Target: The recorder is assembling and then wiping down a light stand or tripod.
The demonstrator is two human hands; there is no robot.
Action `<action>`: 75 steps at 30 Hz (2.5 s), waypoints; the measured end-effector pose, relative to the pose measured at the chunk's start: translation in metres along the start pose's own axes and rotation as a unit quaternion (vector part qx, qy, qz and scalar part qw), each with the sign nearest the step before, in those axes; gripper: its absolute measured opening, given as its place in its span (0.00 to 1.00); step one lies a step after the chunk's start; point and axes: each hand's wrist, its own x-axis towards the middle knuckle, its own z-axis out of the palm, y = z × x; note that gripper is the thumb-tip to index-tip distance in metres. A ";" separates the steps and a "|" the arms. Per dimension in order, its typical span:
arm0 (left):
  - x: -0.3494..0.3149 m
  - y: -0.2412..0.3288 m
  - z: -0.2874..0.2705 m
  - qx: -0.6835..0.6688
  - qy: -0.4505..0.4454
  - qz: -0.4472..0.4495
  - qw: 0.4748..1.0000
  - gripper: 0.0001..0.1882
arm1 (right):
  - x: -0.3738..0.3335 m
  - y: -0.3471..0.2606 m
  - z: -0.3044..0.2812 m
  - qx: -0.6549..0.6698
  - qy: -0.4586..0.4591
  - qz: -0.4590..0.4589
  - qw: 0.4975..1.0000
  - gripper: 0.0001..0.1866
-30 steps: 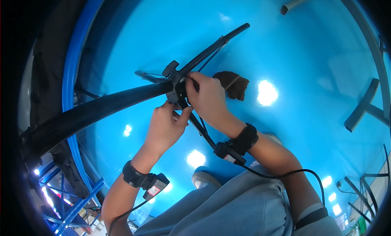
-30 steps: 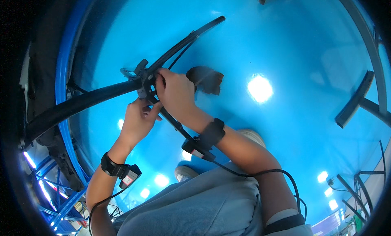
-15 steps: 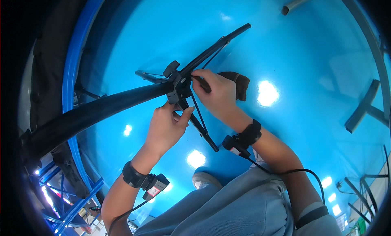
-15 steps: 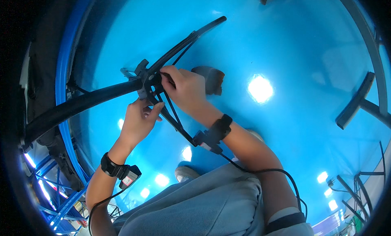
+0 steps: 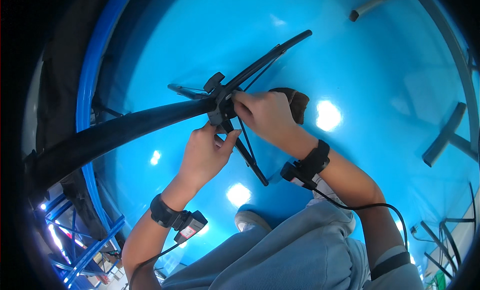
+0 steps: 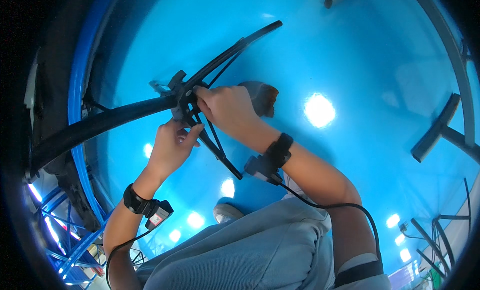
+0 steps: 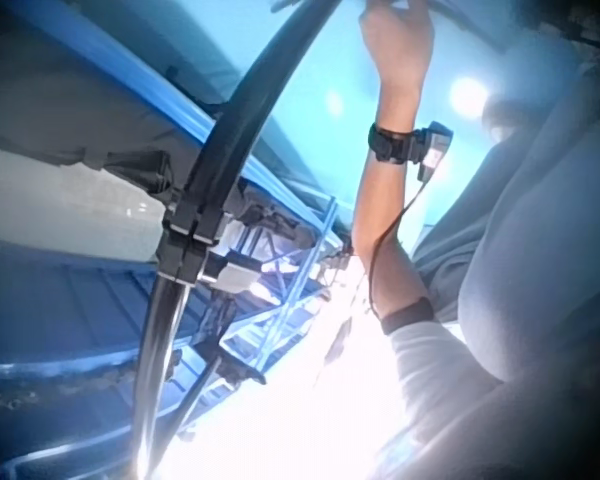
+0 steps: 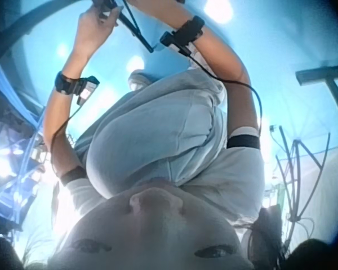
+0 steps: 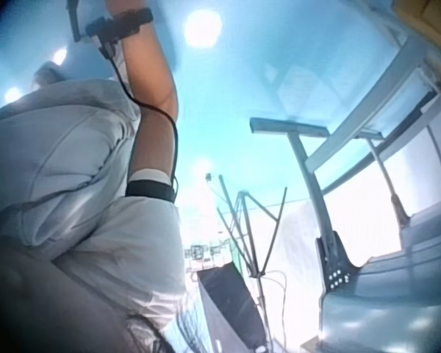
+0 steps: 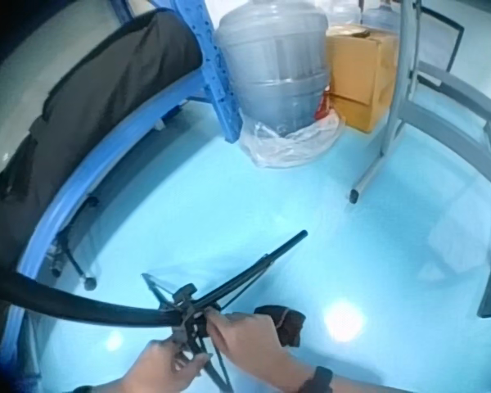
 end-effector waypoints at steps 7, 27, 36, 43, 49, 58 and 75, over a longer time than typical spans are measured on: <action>-0.001 -0.001 0.001 -0.008 0.013 -0.004 1.000 0.17 | -0.019 -0.011 0.000 0.025 0.010 0.048 0.998 0.15; -0.002 -0.002 -0.004 -0.003 0.013 0.012 1.000 0.17 | 0.000 -0.011 0.005 0.025 -0.011 0.085 0.996 0.17; -0.003 -0.004 0.001 0.003 0.015 0.008 1.000 0.17 | -0.006 -0.005 -0.001 0.010 -0.025 0.078 0.997 0.16; 0.001 -0.007 0.000 0.007 0.009 0.011 1.000 0.18 | -0.031 0.002 0.004 0.002 0.040 -0.020 0.999 0.16; 0.002 -0.005 0.003 0.003 0.016 0.025 1.000 0.18 | -0.006 0.015 -0.003 0.034 0.105 -0.080 0.991 0.14; 0.000 -0.005 0.001 0.001 0.013 0.016 1.000 0.18 | -0.006 0.015 -0.005 -0.084 -0.004 -0.120 0.989 0.16; 0.001 -0.003 -0.001 0.003 0.012 0.016 1.000 0.17 | -0.008 0.016 -0.004 -0.054 -0.010 -0.093 0.994 0.14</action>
